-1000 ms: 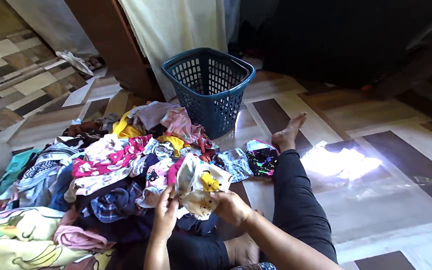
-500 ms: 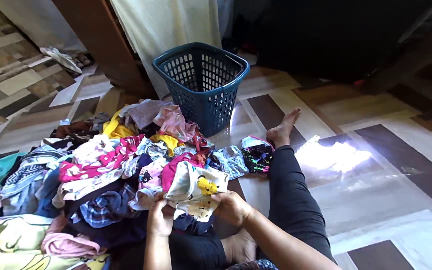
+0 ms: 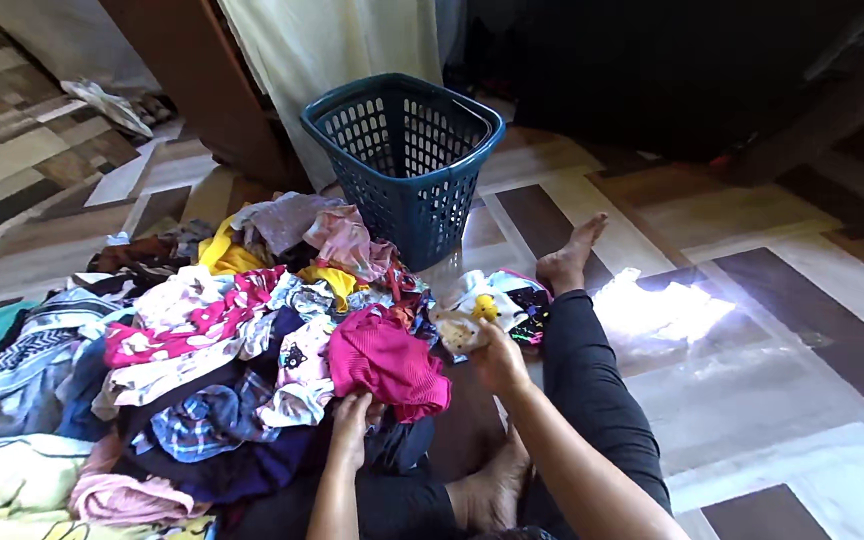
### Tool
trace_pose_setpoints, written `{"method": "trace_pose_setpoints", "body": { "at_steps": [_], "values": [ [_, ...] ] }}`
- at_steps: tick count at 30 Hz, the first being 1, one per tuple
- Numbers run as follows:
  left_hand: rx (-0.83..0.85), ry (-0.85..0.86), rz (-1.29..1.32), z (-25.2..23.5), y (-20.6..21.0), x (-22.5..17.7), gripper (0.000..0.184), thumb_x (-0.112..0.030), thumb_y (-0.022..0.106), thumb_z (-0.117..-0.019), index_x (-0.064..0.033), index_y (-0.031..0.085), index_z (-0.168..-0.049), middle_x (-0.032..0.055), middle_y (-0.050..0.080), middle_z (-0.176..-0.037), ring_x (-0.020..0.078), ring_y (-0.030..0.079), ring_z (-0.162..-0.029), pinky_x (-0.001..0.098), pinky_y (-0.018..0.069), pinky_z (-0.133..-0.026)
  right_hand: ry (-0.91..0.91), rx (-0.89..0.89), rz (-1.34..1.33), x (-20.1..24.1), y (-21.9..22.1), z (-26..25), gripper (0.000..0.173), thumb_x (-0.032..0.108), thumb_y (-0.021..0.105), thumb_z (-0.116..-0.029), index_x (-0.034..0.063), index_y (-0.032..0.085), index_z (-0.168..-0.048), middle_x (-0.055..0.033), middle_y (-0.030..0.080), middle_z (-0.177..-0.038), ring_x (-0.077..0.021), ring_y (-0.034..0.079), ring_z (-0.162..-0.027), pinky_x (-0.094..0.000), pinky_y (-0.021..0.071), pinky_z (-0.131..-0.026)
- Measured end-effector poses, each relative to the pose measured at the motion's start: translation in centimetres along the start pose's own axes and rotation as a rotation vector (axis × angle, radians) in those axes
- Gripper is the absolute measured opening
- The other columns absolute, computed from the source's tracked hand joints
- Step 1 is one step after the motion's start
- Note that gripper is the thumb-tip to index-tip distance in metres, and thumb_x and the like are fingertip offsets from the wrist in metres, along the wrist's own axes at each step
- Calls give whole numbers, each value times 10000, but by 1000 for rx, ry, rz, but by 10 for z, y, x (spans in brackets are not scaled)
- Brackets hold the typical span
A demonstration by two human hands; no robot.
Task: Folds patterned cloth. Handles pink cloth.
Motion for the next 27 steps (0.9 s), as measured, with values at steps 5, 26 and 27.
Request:
{"method": "trace_pose_setpoints", "body": {
  "at_steps": [5,26,27],
  "values": [
    [-68,160,-78,7,-3,-13,198,-39,499,-1024,105,606,-1108,101,655,-892,100,642,-738,280,563,-681,15,-68,-135,-19,-19,-50,365,206,321,-1124,-1,385,-1418,-162,623,-1108,-223,671,-907,-387,580,-774],
    [-60,-251,19,27,3,8,608,-508,267,-1106,-1,538,-1305,152,659,-892,227,622,-697,376,516,-612,38,524,452,-29,87,52,185,102,454,-1081,7,574,-1186,-48,686,-932,-106,687,-826,-314,595,-773],
    [-29,-269,114,27,8,4,652,-544,220,-1096,-18,521,-1335,168,676,-936,247,638,-734,399,526,-638,19,600,424,-17,102,61,169,91,441,-1079,29,585,-1141,-17,697,-894,-89,692,-799,-299,600,-760]
  ]
}}
Point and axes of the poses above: each hand's wrist, its own z-axis away from the middle knuckle, its own y-axis out of the palm, x = y × z, the point moved 10 cm from there along -z, towards the middle knuckle
